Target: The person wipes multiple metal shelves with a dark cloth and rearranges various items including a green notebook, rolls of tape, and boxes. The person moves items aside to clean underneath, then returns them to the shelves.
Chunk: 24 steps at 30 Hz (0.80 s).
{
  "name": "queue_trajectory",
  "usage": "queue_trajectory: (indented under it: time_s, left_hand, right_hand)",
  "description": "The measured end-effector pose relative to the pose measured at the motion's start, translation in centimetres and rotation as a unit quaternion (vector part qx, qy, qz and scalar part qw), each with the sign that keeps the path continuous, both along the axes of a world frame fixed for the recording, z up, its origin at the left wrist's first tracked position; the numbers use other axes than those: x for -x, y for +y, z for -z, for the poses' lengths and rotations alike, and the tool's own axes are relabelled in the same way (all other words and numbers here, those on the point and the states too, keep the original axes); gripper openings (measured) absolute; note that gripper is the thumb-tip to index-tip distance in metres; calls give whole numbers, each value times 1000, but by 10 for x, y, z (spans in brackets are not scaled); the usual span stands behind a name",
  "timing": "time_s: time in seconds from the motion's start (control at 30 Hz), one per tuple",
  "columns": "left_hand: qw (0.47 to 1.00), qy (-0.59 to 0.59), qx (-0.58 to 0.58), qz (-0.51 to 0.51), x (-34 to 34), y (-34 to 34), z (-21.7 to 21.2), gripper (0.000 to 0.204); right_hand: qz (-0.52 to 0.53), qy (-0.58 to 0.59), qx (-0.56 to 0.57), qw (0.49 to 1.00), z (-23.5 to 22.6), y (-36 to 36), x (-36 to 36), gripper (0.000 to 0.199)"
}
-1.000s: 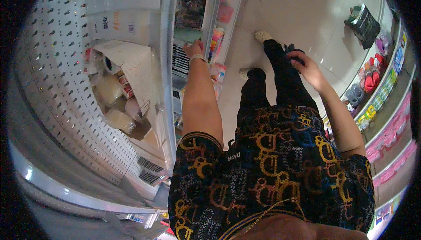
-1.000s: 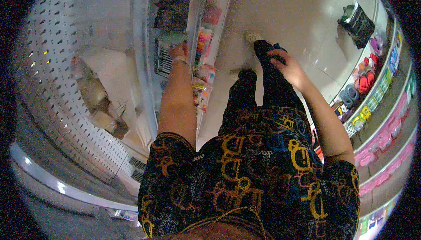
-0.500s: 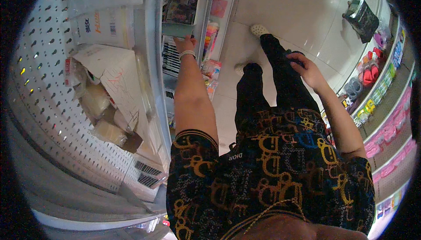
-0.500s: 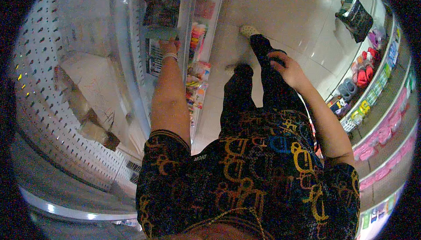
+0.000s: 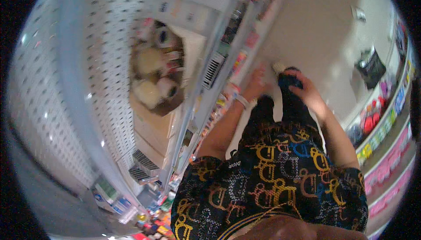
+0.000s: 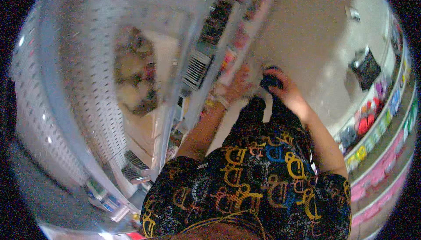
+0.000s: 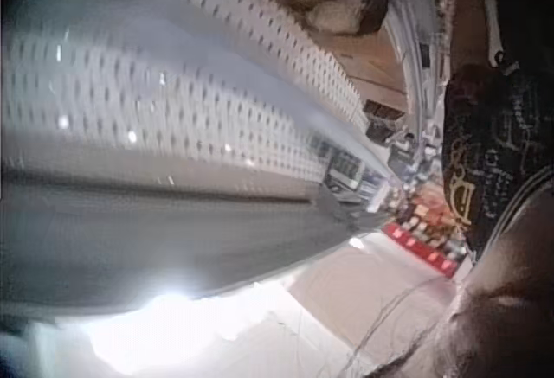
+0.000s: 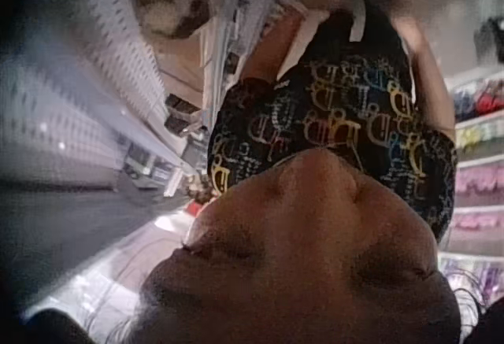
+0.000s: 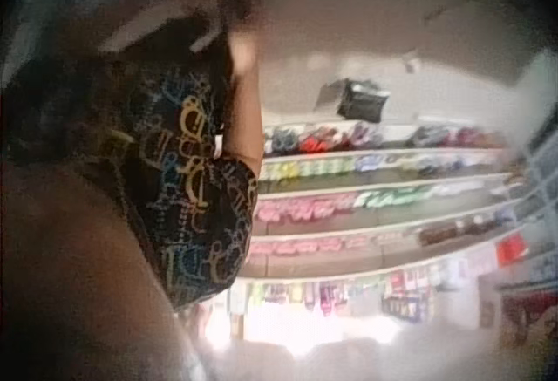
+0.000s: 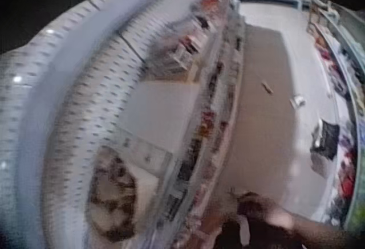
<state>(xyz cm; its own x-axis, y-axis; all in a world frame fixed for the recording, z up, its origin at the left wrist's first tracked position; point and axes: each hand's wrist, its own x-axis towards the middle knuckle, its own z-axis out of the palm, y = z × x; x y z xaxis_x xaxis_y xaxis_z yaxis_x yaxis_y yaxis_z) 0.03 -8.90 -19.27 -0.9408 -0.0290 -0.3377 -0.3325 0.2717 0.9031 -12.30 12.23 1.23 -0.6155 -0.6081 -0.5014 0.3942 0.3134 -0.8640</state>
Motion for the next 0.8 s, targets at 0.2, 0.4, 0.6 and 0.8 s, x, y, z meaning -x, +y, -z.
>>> queue_trajectory:
  time_s: [0.2, 0.4, 0.6, 0.8]
  left_hand:
    - [988, 52, -144, -26, 45, 28, -118, 66]
    - [901, -69, -369, -218, 63, 2, -218, 60]
    - [845, 69, -511, -139, 74, 4, -274, 53]
    - [973, 216, -41, -74, 27, -3, -405, 42]
  right_hand:
    - [-62, 104, 81, 989, -64, -35, 33, 61]
    - [19, 265, 97, 959, -57, -30, 78, 71]
    - [-90, 332, 102, 933, -93, -54, 50, 65]
    - [235, 111, 292, 921, -183, -67, 117, 51]
